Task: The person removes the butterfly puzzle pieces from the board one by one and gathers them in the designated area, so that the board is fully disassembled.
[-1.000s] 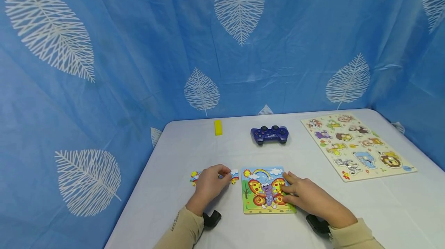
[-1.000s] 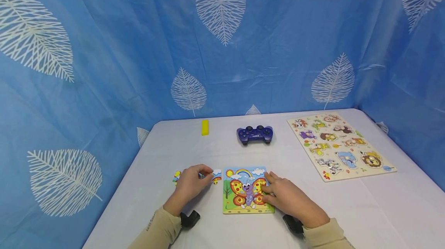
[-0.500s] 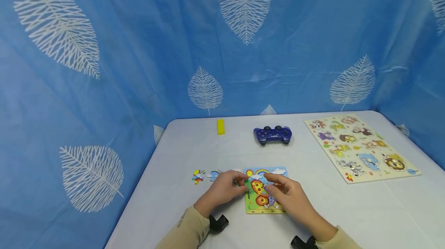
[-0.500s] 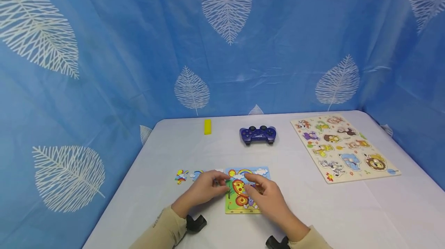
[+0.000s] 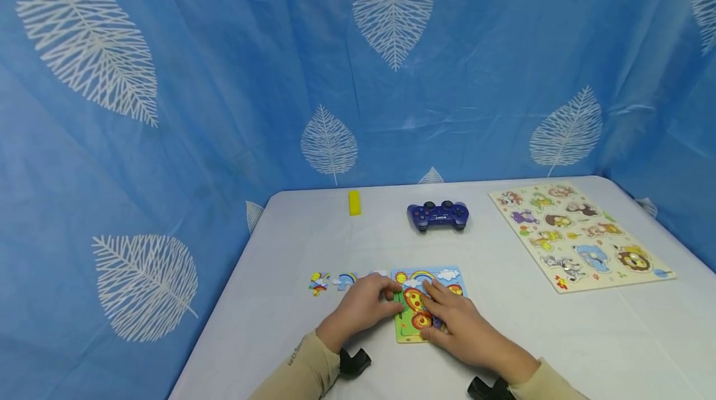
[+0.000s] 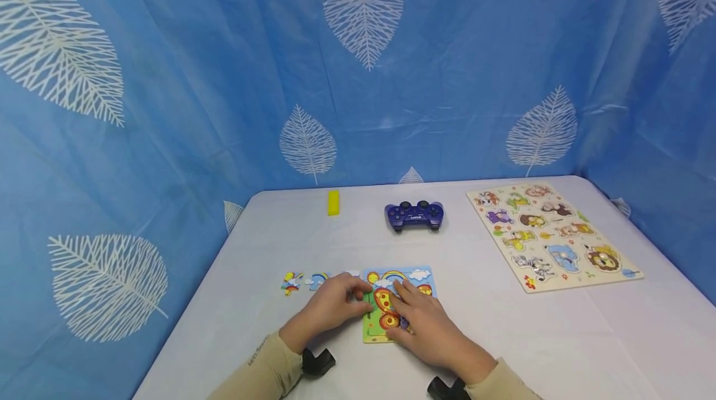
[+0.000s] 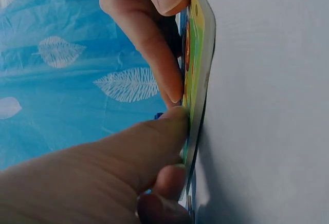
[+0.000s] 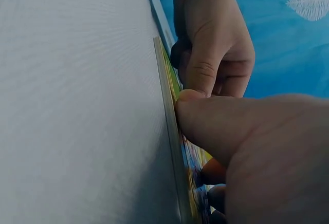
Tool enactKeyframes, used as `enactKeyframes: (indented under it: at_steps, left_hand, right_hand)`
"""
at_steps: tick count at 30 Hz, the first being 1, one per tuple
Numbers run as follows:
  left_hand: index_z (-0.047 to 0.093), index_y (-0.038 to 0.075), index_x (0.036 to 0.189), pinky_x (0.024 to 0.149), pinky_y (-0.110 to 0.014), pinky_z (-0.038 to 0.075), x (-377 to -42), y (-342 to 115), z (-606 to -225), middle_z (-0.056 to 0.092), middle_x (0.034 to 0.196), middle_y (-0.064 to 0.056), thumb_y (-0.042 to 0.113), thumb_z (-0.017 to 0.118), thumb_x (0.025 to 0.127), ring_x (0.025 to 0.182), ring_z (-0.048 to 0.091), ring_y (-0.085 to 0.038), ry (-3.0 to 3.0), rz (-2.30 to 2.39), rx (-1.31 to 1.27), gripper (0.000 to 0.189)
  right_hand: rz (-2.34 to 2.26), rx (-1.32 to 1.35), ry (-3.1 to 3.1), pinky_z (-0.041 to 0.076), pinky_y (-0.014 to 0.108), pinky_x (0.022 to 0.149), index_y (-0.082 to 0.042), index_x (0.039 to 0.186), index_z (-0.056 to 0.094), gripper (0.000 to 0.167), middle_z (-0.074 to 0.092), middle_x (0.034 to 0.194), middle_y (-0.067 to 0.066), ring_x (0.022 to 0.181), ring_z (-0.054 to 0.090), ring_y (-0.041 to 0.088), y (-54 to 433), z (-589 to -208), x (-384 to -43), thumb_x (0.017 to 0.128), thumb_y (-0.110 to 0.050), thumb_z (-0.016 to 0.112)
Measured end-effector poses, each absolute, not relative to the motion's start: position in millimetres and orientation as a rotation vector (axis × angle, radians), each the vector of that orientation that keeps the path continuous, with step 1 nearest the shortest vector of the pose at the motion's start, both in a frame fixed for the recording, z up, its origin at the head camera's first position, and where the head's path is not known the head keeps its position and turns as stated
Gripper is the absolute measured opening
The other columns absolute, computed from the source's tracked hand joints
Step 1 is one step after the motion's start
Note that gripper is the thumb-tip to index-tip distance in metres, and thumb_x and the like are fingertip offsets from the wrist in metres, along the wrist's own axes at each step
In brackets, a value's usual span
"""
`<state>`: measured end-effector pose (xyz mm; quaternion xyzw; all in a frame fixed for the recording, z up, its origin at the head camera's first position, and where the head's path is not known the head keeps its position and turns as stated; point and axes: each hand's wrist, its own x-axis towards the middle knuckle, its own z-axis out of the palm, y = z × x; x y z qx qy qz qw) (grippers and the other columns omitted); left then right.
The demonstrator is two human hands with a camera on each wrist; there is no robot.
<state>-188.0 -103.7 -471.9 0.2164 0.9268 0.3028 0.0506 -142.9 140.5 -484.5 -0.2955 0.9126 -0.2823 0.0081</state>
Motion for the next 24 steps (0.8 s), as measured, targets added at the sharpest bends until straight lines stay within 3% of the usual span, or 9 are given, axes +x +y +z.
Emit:
enactKeyframes:
  at_steps: [16,24]
  left_hand:
    - [0.072,0.019,0.112,0.064,-0.021,0.041,-185.4,-97.8,-473.8,0.055,0.085,0.014,0.038,0.083,0.088,0.069,0.047,-0.002,2.844,0.844,0.619,0.032]
    - [0.068,0.019,0.113,0.066,-0.022,0.042,-182.5,-98.5,-471.8,0.054,0.087,0.013,0.039,0.08,0.091,0.072,0.048,-0.003,2.833,0.819,0.632,0.033]
  right_hand:
    - [-0.937,-0.906,2.854,0.035,0.073,0.104,0.005,0.146,0.053,0.058,0.041,0.158,0.024,0.149,0.033,0.046,138.8,-483.5,-142.0,0.102,-0.031,0.065]
    - [-0.925,-0.908,2.867,0.036,0.072,0.104,0.005,0.145,0.053,0.06,0.044,0.157,0.024,0.148,0.035,0.047,138.8,-482.1,-140.9,0.101,-0.033,0.066]
